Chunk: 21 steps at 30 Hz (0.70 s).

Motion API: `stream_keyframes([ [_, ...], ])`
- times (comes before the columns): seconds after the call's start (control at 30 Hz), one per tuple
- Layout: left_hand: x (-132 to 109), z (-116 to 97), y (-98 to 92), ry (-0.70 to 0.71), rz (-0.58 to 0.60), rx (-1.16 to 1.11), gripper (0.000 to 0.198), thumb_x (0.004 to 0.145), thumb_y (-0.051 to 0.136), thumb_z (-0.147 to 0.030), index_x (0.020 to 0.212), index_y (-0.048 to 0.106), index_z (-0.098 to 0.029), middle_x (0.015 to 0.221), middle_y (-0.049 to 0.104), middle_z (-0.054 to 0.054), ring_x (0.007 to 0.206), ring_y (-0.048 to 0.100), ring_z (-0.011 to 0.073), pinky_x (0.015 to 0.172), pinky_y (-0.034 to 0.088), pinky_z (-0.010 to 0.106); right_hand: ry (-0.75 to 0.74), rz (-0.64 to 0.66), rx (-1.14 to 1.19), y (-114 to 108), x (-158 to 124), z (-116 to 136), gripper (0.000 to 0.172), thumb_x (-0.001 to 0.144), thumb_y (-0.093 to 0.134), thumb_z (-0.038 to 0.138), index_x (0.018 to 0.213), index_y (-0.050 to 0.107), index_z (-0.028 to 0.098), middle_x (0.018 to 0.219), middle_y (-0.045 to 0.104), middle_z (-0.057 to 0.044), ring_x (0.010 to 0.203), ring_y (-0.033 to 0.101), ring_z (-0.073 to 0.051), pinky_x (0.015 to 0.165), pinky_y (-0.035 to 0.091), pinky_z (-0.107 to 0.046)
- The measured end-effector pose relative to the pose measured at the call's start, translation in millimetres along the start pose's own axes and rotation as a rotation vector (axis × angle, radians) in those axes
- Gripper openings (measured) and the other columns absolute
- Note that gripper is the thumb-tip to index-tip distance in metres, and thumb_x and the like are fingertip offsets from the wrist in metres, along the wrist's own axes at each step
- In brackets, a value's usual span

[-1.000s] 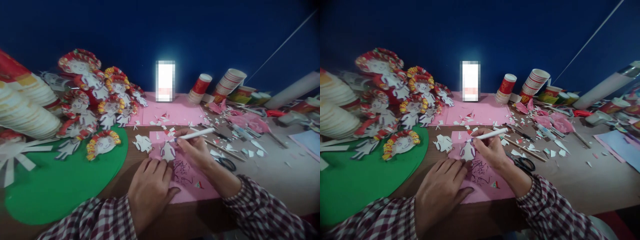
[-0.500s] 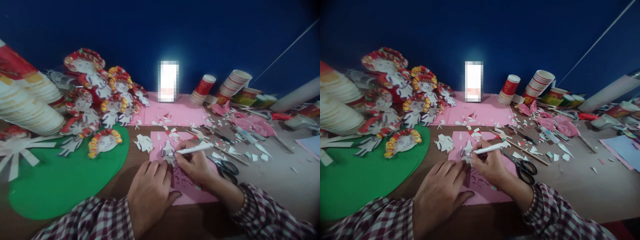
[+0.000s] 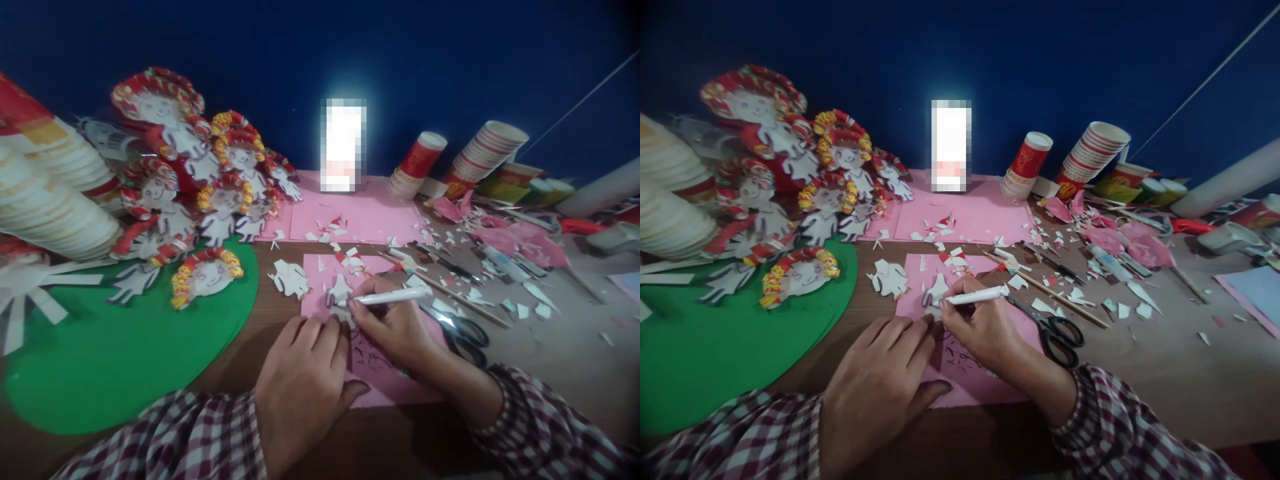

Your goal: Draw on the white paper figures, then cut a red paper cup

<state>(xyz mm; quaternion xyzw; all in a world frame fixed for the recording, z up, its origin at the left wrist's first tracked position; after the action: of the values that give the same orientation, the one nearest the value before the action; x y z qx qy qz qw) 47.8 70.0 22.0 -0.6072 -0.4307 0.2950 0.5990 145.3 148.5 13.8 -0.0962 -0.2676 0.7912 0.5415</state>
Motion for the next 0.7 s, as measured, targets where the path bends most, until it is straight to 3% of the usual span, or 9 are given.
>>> stream_keyframes([
  [0.7,-1.3,-0.1,-0.6,0.004,-0.027,0.006,0.054,0.081,0.051,-0.056,0.109,0.06,-0.011,0.109,0.06,0.011,0.097,0.05,0.0269,0.086,0.04,0.044,-0.039,0.01,-0.092,1.6,0.4,2.6,0.006,0.084,0.054,0.021,0.078,0.053,0.018,0.067,0.055,0.002,0.06,0.051,-0.01,0.057,0.041,-0.021],
])
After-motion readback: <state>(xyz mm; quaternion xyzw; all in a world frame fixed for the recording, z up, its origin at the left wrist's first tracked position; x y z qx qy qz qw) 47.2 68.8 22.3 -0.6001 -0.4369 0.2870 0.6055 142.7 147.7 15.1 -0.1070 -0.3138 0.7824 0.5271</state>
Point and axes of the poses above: each hand's wrist, its own x-axis towards the middle knuckle, its own y-axis out of the palm, z = x × y, the point moved 7 cm from there along x, towards the middle knuckle
